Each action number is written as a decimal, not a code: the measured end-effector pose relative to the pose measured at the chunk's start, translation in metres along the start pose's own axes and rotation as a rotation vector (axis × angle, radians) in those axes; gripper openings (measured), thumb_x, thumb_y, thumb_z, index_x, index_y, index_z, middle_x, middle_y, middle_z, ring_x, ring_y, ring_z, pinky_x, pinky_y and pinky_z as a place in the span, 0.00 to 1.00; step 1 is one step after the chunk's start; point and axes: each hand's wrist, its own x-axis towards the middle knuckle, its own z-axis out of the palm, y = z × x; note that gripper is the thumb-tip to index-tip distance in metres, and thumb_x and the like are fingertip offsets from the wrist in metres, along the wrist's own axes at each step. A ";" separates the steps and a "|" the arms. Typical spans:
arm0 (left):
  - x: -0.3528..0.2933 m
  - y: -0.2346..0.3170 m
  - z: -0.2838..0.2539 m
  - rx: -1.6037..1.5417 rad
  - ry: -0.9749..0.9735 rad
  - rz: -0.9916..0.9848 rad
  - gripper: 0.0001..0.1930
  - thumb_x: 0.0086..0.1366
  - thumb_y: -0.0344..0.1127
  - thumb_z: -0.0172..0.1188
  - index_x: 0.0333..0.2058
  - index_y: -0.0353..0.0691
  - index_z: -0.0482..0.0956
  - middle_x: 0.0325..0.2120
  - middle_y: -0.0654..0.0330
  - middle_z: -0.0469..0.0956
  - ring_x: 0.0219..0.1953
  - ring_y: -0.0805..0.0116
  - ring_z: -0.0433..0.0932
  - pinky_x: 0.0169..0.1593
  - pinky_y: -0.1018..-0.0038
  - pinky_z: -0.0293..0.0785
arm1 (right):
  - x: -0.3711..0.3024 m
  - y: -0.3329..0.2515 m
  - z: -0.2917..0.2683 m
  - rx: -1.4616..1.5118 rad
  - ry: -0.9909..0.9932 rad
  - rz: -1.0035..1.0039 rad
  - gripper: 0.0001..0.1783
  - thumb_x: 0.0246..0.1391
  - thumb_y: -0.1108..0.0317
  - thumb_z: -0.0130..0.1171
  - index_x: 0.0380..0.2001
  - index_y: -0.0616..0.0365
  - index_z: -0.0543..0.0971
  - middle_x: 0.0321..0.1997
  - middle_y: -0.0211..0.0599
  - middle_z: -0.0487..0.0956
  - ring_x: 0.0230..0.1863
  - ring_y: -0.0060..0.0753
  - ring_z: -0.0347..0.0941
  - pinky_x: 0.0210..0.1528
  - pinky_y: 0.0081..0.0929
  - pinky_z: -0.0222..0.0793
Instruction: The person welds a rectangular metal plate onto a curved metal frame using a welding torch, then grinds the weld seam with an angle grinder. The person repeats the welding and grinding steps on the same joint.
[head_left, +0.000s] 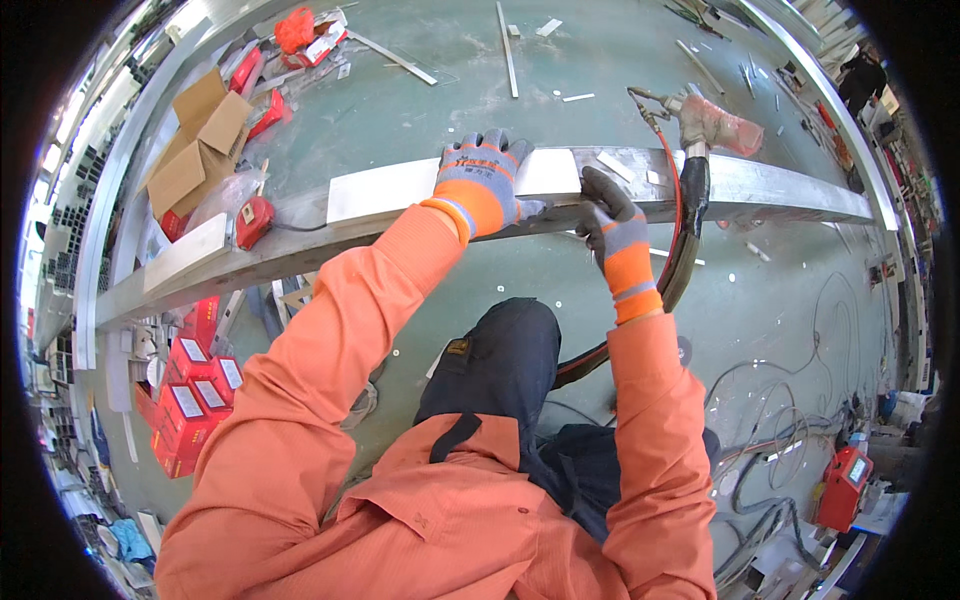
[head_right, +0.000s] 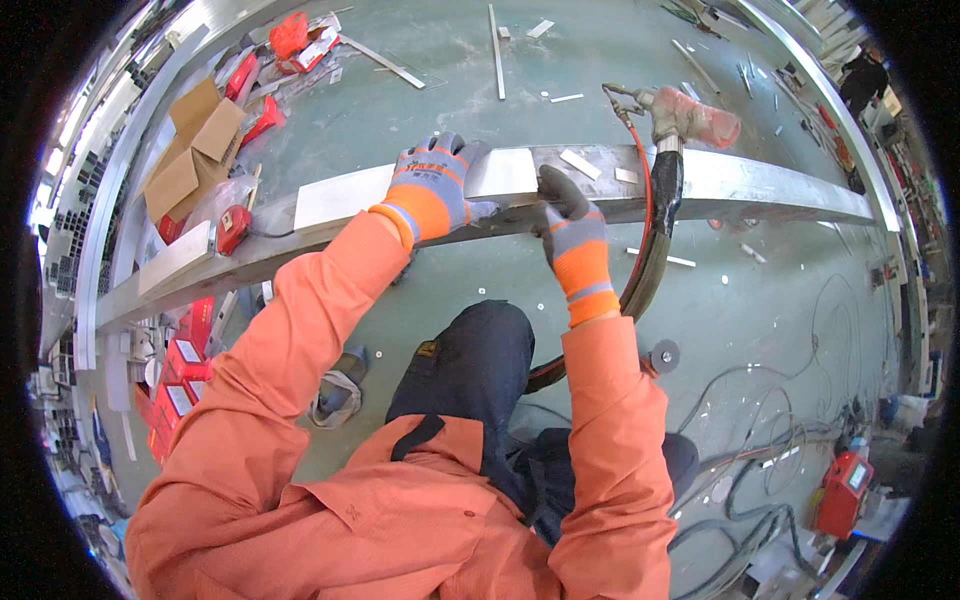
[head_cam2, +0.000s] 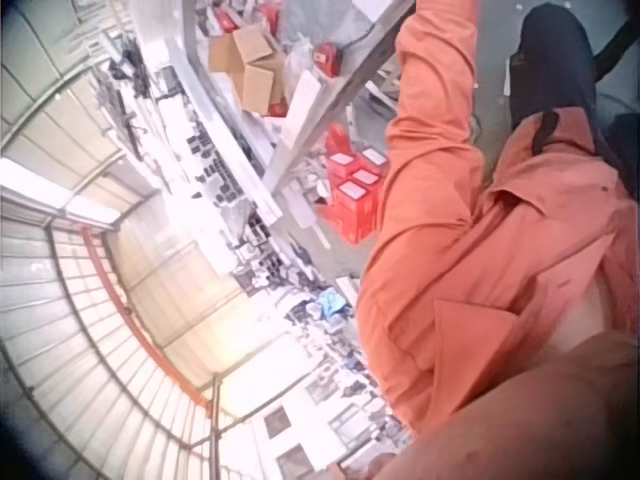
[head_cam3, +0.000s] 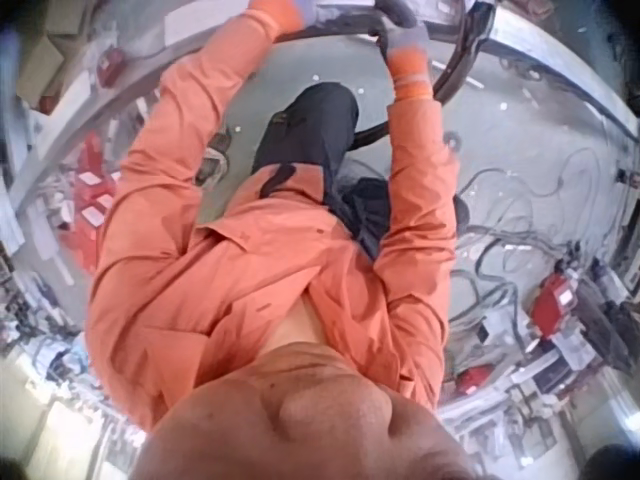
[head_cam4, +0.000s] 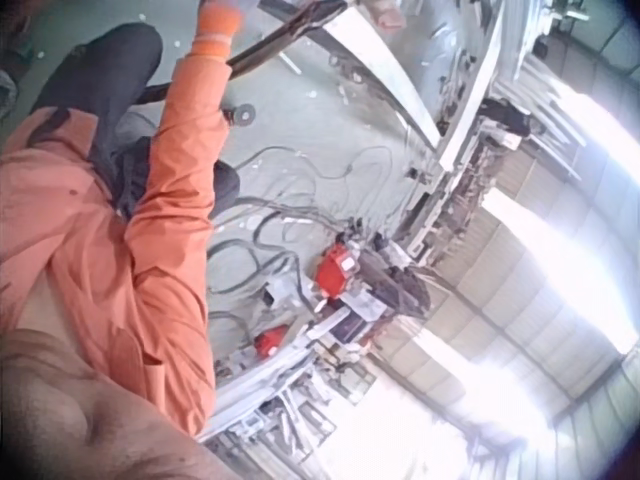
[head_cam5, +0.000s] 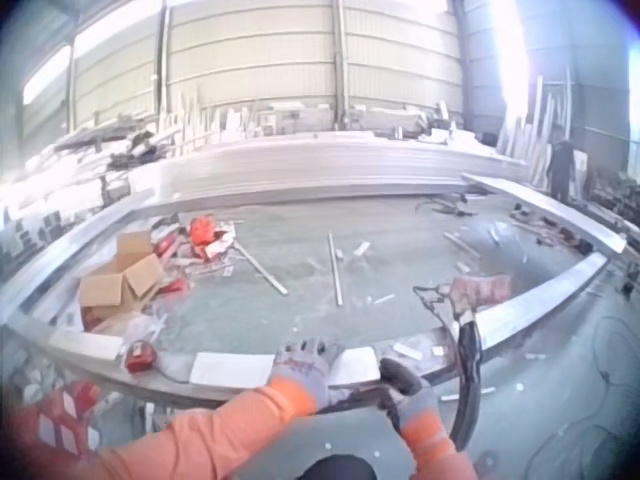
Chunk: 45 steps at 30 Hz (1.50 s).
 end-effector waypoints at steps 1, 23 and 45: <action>0.006 0.004 -0.002 -0.006 -0.034 0.004 0.50 0.57 0.70 0.72 0.74 0.54 0.69 0.71 0.48 0.69 0.72 0.40 0.69 0.74 0.45 0.64 | -0.010 -0.011 0.003 -0.132 -0.019 0.015 0.33 0.65 0.75 0.60 0.74 0.56 0.74 0.59 0.37 0.86 0.33 0.21 0.77 0.31 0.22 0.73; 0.040 0.046 0.032 0.002 0.116 0.117 0.51 0.52 0.71 0.74 0.66 0.40 0.77 0.65 0.42 0.74 0.68 0.42 0.72 0.71 0.51 0.68 | -0.007 -0.006 0.000 0.080 -0.009 -0.100 0.34 0.57 0.81 0.52 0.69 0.63 0.76 0.59 0.42 0.87 0.39 0.23 0.82 0.34 0.23 0.79; 0.047 0.035 0.023 -0.064 -0.033 0.109 0.52 0.47 0.64 0.78 0.66 0.40 0.74 0.62 0.40 0.74 0.65 0.38 0.74 0.69 0.53 0.72 | 0.009 0.014 -0.009 -0.522 0.087 -0.596 0.20 0.60 0.71 0.70 0.56 0.55 0.86 0.45 0.41 0.91 0.44 0.44 0.90 0.46 0.34 0.84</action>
